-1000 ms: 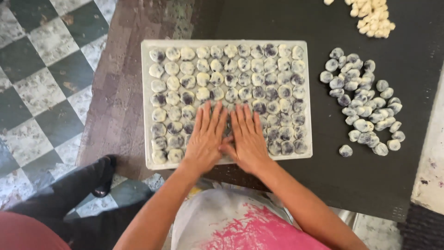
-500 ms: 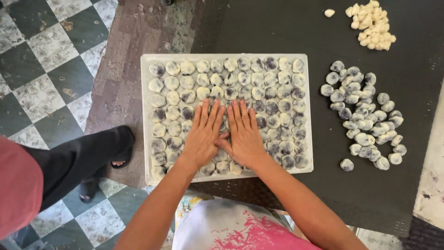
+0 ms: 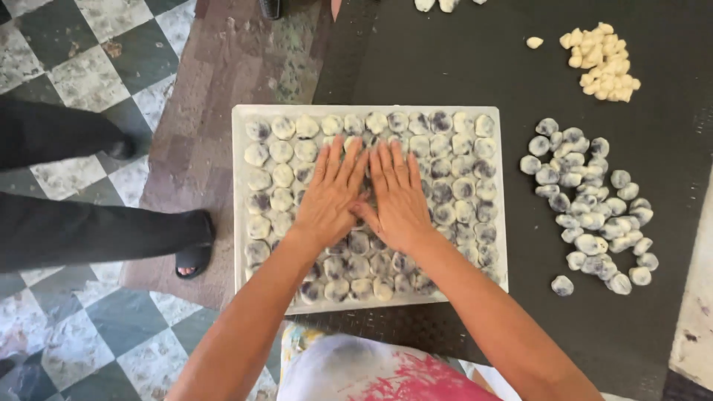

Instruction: The person arranges small, round, two-toned dough pieces onto a white tray by hand. They pick up the dough from a pile on the table and place them in neat rows on the tray, occasionally adjusting the positions to ensure they are aligned.

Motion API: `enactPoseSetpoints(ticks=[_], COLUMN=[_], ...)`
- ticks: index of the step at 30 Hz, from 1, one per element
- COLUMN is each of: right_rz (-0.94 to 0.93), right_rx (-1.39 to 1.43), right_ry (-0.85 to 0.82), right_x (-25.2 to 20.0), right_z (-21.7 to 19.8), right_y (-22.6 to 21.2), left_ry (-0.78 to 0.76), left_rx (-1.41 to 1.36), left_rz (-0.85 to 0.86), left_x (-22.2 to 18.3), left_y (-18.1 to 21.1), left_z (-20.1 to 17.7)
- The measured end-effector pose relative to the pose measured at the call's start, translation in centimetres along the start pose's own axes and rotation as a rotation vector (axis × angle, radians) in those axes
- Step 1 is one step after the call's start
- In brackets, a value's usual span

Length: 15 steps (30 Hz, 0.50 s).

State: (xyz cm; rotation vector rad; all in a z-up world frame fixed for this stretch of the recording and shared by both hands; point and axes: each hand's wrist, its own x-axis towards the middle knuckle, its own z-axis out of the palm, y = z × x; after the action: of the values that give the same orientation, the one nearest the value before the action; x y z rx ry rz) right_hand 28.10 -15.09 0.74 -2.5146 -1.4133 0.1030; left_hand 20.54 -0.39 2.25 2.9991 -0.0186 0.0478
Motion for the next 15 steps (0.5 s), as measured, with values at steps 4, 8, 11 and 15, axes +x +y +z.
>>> enactPoseSetpoints(ticks=[4,8,11,15], right_rz=[0.018,0.01,0.033,0.11], right_rx=[-0.009,-0.002,-0.063,-0.095], right_ry=[0.035,-0.018,0.102,0.044], right_x=[1.1,1.4,2.7,3.2], right_z=[1.4,1.4,-1.0,1.2], right_y=[0.8,1.1,1.8,4.1], left_ry=[0.022,0.012,0.093,0.156], left_rx=[0.043,0.005,-0.055,-0.066], left_rz=[0.002,0.016,-0.044,-0.169], left_x=[1.1,1.5,1.2,-2.7], left_y=[-0.9,-1.6,-1.2,-2.1], left_z=[1.2,1.3,-0.5,-4.5])
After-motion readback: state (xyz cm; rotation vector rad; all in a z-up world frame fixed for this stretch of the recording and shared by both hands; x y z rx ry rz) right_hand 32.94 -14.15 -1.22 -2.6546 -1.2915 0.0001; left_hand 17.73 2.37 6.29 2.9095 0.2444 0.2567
